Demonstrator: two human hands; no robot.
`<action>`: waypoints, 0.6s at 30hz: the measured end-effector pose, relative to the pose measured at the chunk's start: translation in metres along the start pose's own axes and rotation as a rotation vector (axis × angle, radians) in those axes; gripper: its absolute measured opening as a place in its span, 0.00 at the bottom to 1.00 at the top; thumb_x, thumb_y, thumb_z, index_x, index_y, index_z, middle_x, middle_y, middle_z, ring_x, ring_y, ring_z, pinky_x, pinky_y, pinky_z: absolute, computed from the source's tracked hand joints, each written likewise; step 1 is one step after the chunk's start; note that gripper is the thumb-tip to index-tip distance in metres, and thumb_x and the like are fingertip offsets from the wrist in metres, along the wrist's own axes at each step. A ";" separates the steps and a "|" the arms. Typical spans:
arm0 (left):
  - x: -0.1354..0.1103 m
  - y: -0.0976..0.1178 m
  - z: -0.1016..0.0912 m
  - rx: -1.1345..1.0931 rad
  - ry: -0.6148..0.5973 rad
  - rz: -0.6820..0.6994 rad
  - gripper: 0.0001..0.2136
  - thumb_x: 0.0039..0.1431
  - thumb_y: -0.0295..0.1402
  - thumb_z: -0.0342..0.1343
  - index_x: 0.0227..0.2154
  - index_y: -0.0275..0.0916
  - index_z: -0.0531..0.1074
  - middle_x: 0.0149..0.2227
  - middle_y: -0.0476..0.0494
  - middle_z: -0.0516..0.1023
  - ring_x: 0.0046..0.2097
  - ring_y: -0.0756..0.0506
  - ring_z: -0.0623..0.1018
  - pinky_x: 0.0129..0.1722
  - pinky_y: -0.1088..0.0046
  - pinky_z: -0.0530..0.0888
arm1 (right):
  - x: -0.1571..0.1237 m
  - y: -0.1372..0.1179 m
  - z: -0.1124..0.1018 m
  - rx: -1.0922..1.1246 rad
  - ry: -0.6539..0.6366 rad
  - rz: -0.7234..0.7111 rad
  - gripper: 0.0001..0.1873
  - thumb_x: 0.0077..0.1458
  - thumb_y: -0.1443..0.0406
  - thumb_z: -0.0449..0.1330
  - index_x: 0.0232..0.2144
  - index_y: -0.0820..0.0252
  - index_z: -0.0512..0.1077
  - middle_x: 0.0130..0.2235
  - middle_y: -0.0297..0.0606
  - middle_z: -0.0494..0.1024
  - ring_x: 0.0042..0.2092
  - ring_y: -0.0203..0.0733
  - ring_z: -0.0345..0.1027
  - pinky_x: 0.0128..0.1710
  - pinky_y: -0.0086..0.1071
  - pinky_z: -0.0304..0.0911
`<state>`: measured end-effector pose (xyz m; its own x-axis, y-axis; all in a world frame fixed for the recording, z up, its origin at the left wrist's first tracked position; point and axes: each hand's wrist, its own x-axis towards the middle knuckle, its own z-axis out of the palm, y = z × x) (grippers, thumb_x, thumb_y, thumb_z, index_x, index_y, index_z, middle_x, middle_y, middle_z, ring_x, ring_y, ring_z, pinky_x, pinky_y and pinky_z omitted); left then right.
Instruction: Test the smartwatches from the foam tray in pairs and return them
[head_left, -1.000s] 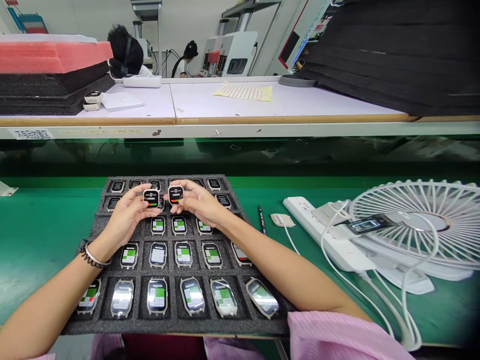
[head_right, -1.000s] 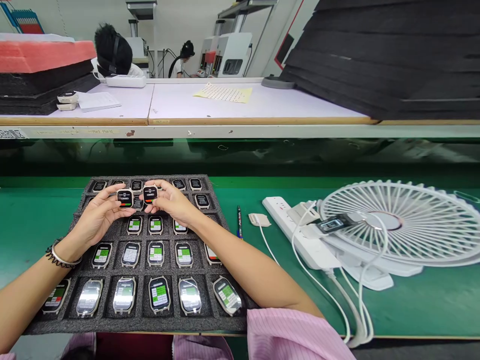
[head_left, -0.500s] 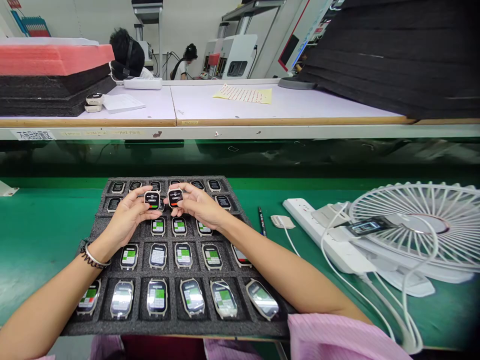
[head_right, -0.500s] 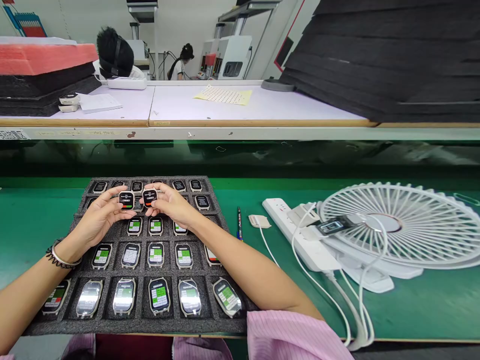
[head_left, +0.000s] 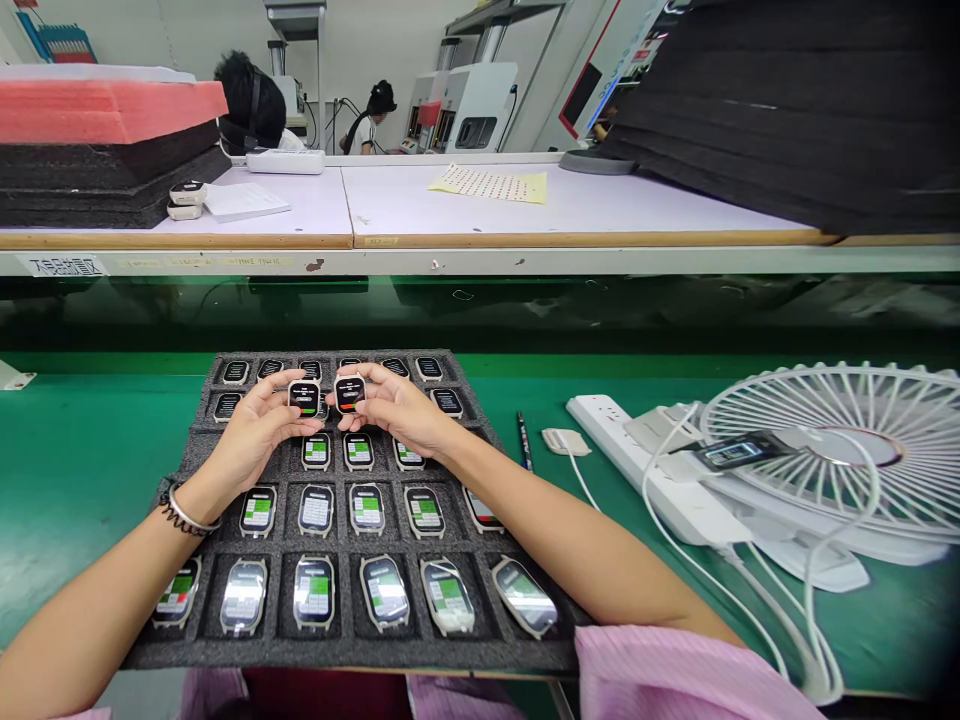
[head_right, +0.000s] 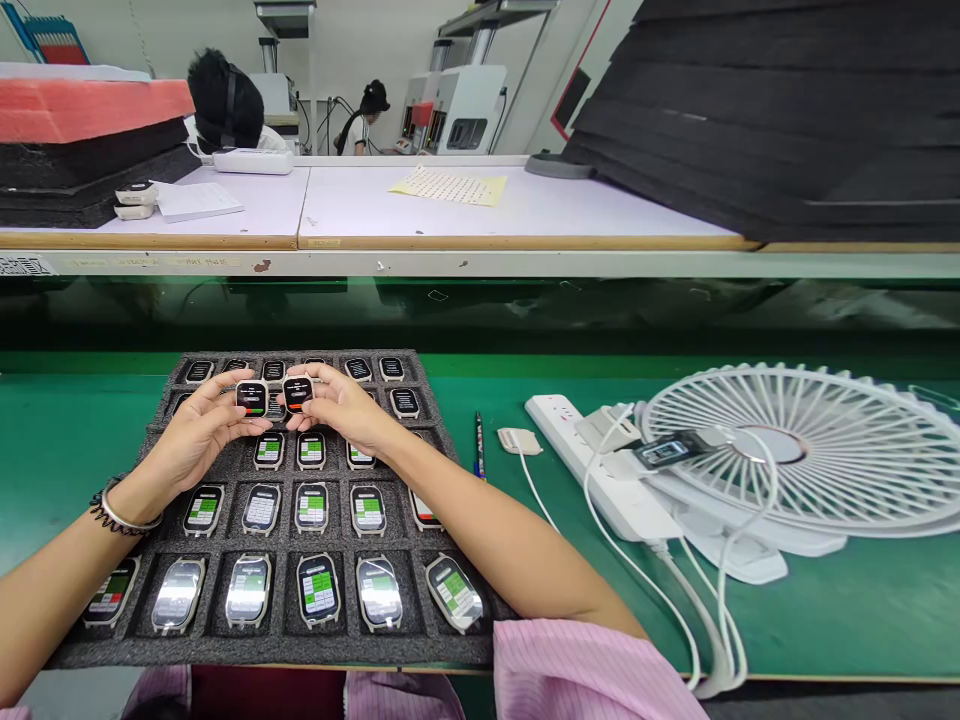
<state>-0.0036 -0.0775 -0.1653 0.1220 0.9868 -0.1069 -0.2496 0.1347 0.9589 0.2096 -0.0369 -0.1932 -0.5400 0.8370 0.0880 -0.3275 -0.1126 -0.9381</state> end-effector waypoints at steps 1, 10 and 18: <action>0.000 0.000 0.000 0.002 -0.001 0.002 0.25 0.47 0.28 0.66 0.50 0.38 0.70 0.40 0.45 0.81 0.33 0.46 0.83 0.40 0.69 0.80 | 0.000 0.000 0.000 0.000 0.000 -0.001 0.27 0.46 0.71 0.65 0.50 0.58 0.67 0.42 0.39 0.81 0.34 0.40 0.78 0.35 0.30 0.73; 0.000 -0.001 0.000 0.011 0.001 0.020 0.26 0.46 0.29 0.67 0.50 0.39 0.69 0.39 0.46 0.81 0.33 0.46 0.82 0.40 0.68 0.79 | -0.002 -0.003 0.001 -0.013 -0.009 -0.001 0.27 0.47 0.72 0.64 0.50 0.57 0.67 0.42 0.39 0.81 0.35 0.41 0.78 0.37 0.32 0.74; 0.002 -0.007 -0.001 0.081 -0.042 0.104 0.29 0.46 0.27 0.69 0.53 0.38 0.67 0.36 0.49 0.80 0.31 0.51 0.81 0.37 0.76 0.78 | -0.001 -0.001 0.000 0.002 -0.021 -0.016 0.28 0.46 0.71 0.67 0.50 0.57 0.67 0.43 0.39 0.81 0.36 0.41 0.79 0.37 0.31 0.74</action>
<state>-0.0024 -0.0766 -0.1725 0.1397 0.9902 0.0038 -0.1849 0.0224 0.9825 0.2104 -0.0381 -0.1921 -0.5513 0.8270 0.1099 -0.3375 -0.1007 -0.9359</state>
